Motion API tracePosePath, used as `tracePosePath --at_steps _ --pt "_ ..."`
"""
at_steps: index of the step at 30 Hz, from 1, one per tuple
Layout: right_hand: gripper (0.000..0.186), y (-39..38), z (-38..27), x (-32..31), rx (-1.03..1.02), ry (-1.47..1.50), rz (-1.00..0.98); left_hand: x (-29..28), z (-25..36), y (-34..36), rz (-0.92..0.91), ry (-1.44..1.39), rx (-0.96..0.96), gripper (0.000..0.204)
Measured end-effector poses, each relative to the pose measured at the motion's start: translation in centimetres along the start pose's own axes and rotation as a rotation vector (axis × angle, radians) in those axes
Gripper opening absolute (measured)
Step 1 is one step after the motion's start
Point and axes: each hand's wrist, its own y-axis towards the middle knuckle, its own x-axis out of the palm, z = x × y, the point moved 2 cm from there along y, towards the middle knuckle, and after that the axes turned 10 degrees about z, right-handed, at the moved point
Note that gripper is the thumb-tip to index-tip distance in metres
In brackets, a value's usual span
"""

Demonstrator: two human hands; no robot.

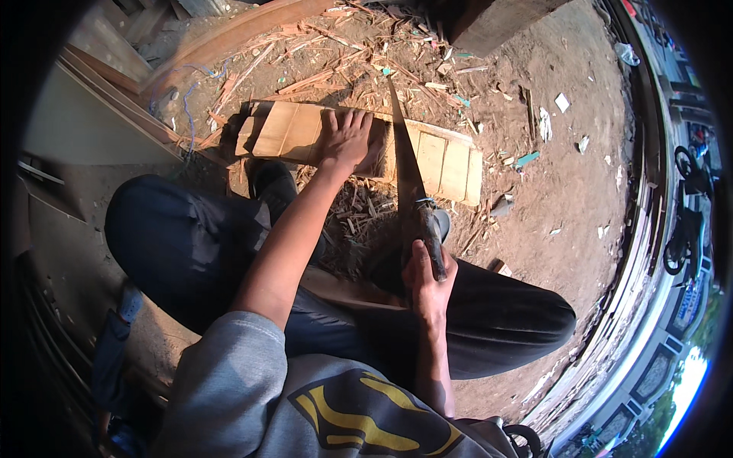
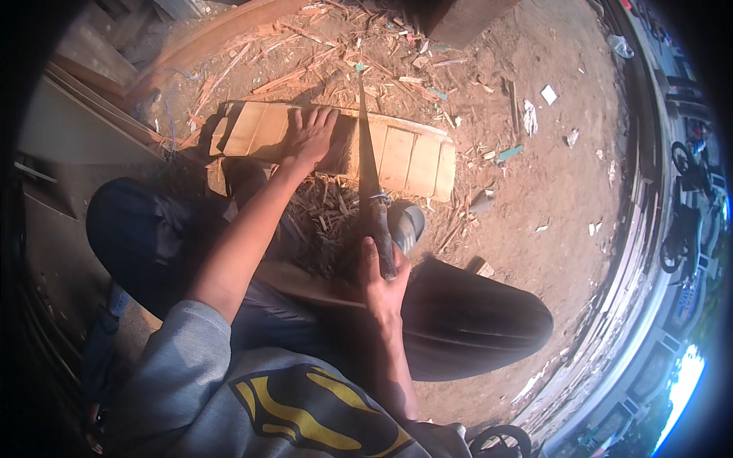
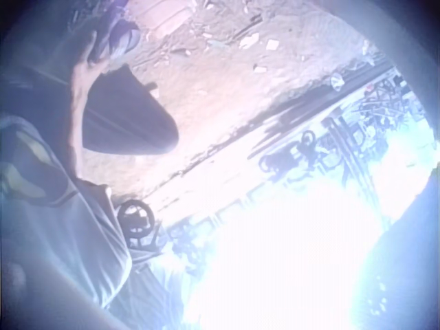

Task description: The person sits on the ground and uses a hand saw to cut a piece of wood placed on a cardboard box. The person holds the wood with the left hand and saws with the right hand throughout the clip.

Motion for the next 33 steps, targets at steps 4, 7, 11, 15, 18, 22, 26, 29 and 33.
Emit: tracePosePath --at_steps 4,7,11,15,18,22,26,29,33 --pt "0.027 0.5 0.0 -0.4 -0.030 -0.057 -0.010 0.1 0.4 0.0 -0.021 -0.027 -0.052 0.066" --pt "0.026 0.2 -0.7 -0.5 0.004 -0.037 -0.060 2.2 -0.7 0.1 0.038 0.125 -0.037 0.070" --pt "0.025 0.0 -0.8 -1.0 0.009 -0.065 -0.033 0.1 0.2 -0.1 -0.049 0.029 0.029 0.069" --pt "0.024 0.2 0.1 -0.7 0.008 -0.066 -0.061 -0.4 -0.1 0.2 -0.067 -0.043 -0.008 0.066" --pt "0.023 0.4 0.0 -0.6 0.004 -0.076 -0.100 -0.1 -0.2 0.1 -0.061 -0.051 -0.016 0.068" --pt "0.021 0.3 1.2 -1.3 -0.027 -0.114 -0.096 -0.4 0.2 -0.1 -0.071 0.000 -0.010 0.069" --pt "0.020 -0.3 1.4 -1.4 0.011 -0.102 -0.089 -0.4 0.4 -0.2 -0.086 0.042 -0.009 0.067" --pt "0.019 0.9 1.2 -0.5 0.055 -0.070 -0.095 0.2 0.0 0.0 -0.079 0.053 -0.006 0.066" --pt "0.018 2.1 2.1 -0.1 -0.114 -0.243 -0.090 0.8 0.1 0.3 -0.054 0.058 -0.038 0.064"
